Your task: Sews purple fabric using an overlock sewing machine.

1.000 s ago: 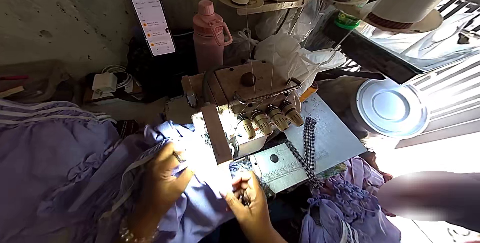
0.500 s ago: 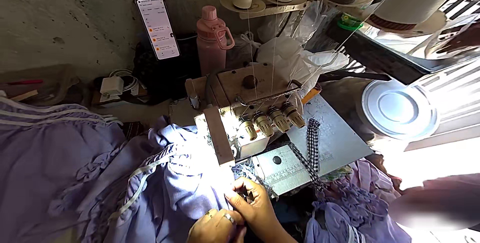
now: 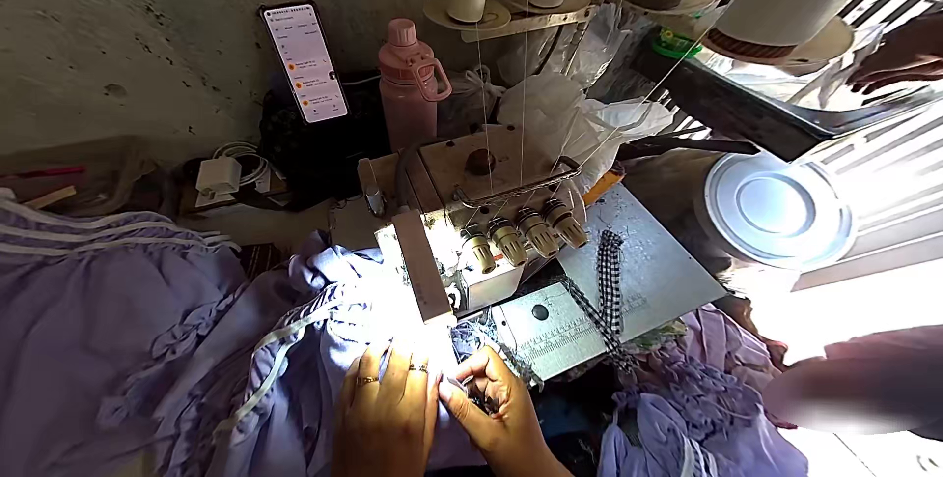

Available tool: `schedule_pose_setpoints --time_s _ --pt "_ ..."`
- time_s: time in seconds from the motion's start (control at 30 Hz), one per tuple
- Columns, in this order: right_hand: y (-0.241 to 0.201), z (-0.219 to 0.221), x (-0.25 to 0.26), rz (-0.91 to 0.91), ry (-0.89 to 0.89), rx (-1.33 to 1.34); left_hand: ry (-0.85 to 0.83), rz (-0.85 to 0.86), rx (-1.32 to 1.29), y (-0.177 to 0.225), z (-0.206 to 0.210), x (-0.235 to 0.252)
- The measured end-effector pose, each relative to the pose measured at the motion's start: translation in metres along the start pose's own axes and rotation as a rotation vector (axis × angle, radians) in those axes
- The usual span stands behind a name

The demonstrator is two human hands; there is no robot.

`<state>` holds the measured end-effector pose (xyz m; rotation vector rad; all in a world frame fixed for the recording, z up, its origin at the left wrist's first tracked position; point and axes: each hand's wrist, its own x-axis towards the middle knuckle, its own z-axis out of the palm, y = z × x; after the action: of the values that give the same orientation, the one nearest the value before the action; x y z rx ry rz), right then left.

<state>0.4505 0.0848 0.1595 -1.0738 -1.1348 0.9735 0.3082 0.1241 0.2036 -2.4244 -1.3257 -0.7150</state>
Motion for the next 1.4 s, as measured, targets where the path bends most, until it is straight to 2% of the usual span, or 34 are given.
schedule_pose_setpoints --time_s 0.17,0.27,0.4,0.67,0.87,1.0,1.1,1.2,1.27,1.33,1.4 --pt "-0.005 -0.003 0.014 -0.238 -0.106 -0.341 0.012 0.016 0.060 0.004 0.003 0.002" --pt "-0.021 -0.005 0.027 -0.115 -0.247 -0.442 0.033 0.011 0.079 0.006 0.005 0.003" --pt "-0.028 -0.008 0.029 0.026 -0.310 -0.341 0.036 0.000 0.060 0.006 0.006 0.003" --pt "-0.021 -0.004 0.032 0.058 -0.182 -0.270 -0.038 -0.046 -0.008 -0.005 0.010 0.014" --pt "-0.014 0.002 0.032 0.073 -0.083 -0.118 -0.036 -0.174 -0.176 -0.034 0.021 0.035" --pt "-0.010 0.002 0.021 0.105 -0.009 -0.005 -0.103 -0.177 -0.260 -0.052 0.029 0.048" --pt "-0.002 -0.003 -0.003 0.201 0.030 0.073 -0.078 -0.184 -0.316 -0.049 0.024 0.036" --pt "0.004 -0.010 -0.027 0.253 0.037 0.112 0.058 -0.194 -0.486 -0.033 0.000 0.005" --pt "0.004 -0.014 -0.038 0.283 0.028 0.116 -0.047 -0.234 -0.719 -0.021 -0.015 -0.025" --pt "0.002 -0.017 -0.043 0.302 0.018 0.101 -0.365 -0.217 -0.999 -0.013 -0.015 -0.055" --pt "-0.002 -0.020 -0.046 0.304 0.005 0.094 -0.737 -0.186 -1.111 -0.008 -0.003 -0.077"
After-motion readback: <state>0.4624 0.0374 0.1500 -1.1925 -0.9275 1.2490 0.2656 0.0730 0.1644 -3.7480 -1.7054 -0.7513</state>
